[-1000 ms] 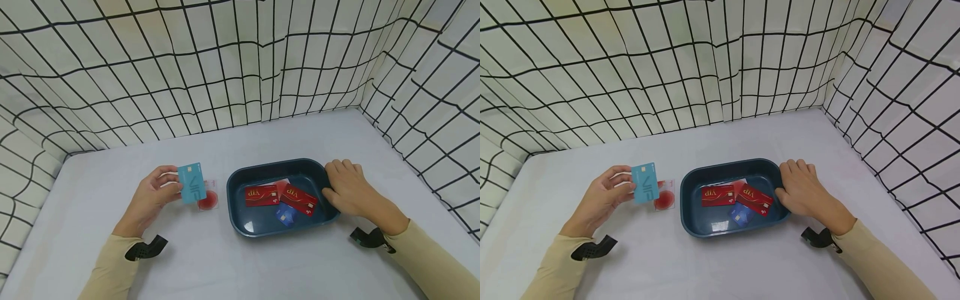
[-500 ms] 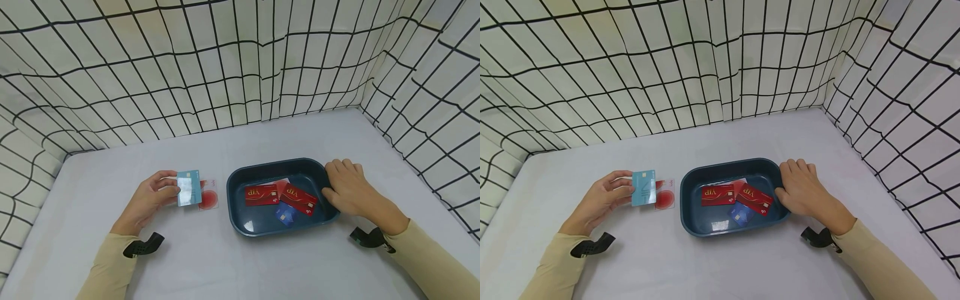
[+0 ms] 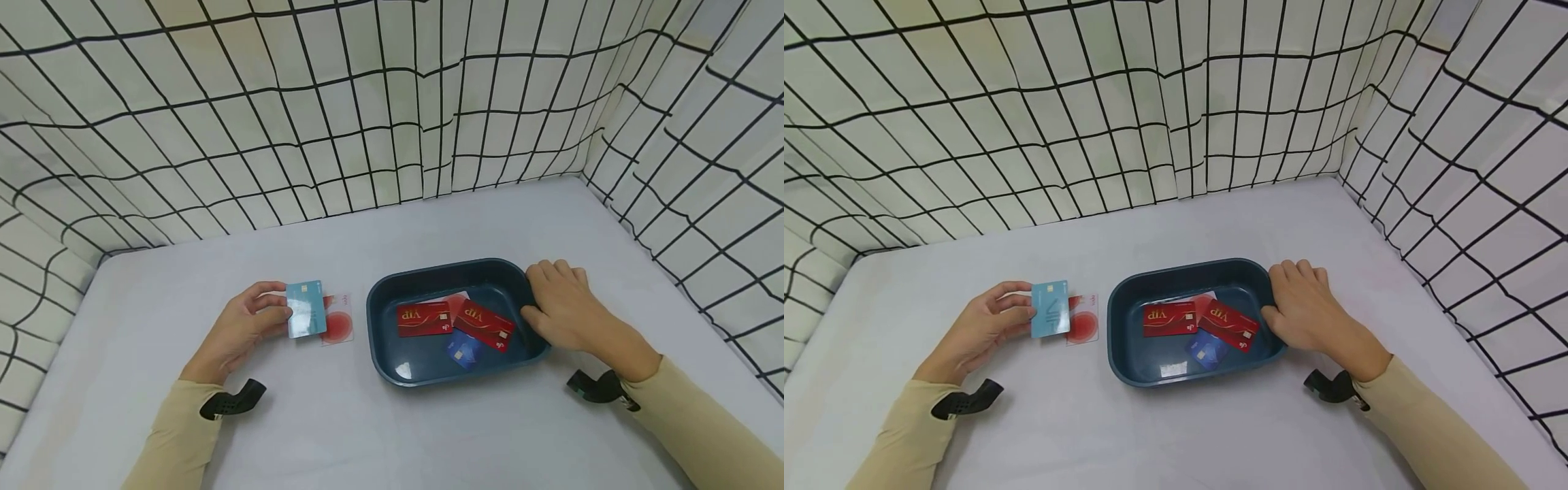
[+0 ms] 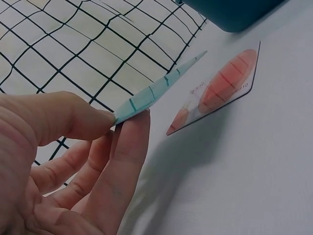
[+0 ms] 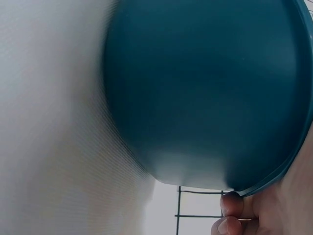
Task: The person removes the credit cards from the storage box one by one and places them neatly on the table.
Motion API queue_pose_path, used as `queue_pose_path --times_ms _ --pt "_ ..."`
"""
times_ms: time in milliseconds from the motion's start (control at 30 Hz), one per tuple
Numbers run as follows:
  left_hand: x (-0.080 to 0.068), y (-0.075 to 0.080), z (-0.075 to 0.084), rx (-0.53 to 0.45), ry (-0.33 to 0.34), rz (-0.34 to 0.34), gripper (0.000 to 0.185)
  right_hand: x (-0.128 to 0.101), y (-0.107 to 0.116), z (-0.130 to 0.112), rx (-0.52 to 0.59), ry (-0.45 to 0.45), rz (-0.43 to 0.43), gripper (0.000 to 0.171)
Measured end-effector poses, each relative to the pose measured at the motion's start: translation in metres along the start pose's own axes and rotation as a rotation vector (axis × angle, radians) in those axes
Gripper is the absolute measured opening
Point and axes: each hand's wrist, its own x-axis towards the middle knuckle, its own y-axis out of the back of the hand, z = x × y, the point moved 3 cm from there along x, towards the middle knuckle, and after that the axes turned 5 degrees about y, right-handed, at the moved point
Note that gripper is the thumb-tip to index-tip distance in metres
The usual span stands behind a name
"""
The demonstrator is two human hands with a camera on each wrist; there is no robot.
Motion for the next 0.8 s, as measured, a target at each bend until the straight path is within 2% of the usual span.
queue_pose_path --times_ms 233,533,800 --pt "-0.0013 0.0072 -0.0024 0.056 0.002 -0.005 0.052 0.0003 -0.0013 -0.0002 0.006 -0.010 -0.011 0.022" --pt "-0.0031 0.0106 -0.0069 0.047 0.026 -0.014 0.049 0.0010 -0.0003 -0.0004 0.010 -0.004 -0.011 0.020" --pt "-0.0030 0.0107 -0.0050 0.078 0.042 -0.012 0.054 0.0014 -0.0001 -0.0001 0.003 -0.009 -0.008 0.022"
